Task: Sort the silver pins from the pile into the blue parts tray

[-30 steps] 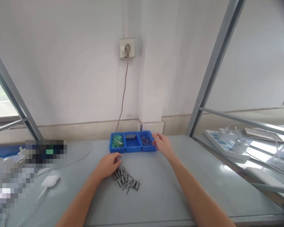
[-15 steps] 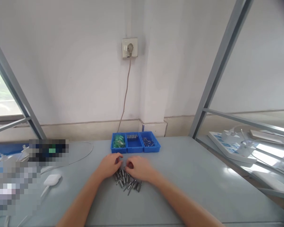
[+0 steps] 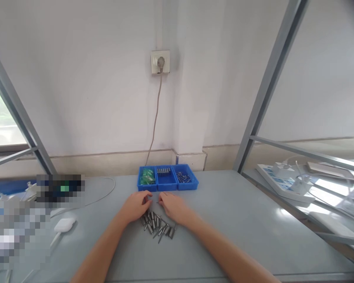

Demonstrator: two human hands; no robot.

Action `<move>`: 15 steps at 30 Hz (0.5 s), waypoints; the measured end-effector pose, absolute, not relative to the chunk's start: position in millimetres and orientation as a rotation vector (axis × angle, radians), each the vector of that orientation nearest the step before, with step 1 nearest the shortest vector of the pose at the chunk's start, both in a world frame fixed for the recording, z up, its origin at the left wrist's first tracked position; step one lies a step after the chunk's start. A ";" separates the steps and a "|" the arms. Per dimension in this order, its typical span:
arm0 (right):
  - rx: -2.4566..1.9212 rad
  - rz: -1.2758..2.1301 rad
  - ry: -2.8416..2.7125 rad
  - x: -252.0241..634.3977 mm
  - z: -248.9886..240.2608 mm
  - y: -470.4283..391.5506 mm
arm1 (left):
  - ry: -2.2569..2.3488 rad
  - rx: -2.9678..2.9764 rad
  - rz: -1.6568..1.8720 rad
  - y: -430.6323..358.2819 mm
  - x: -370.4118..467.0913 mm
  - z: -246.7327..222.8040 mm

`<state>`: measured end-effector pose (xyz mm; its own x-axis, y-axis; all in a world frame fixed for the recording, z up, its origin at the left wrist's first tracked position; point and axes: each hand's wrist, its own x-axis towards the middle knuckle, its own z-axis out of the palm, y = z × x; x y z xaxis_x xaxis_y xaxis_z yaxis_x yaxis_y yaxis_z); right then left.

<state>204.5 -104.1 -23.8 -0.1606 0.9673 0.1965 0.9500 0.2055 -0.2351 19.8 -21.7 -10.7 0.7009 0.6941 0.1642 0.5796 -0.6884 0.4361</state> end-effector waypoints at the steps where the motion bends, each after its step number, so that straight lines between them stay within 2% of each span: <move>1: -1.777 0.085 -2.176 206.5 -26.0 -102.5 | 0.993 2.558 0.453 -21.1 19.9 -11.1; 8: -1.467 0.167 -2.075 213.3 -24.8 -99.2 | 0.999 2.564 0.457 -21.0 18.2 -10.2; 15: -1.164 0.760 -1.511 222.1 16.7 -109.9 | 0.966 2.575 0.440 -22.9 17.8 -7.3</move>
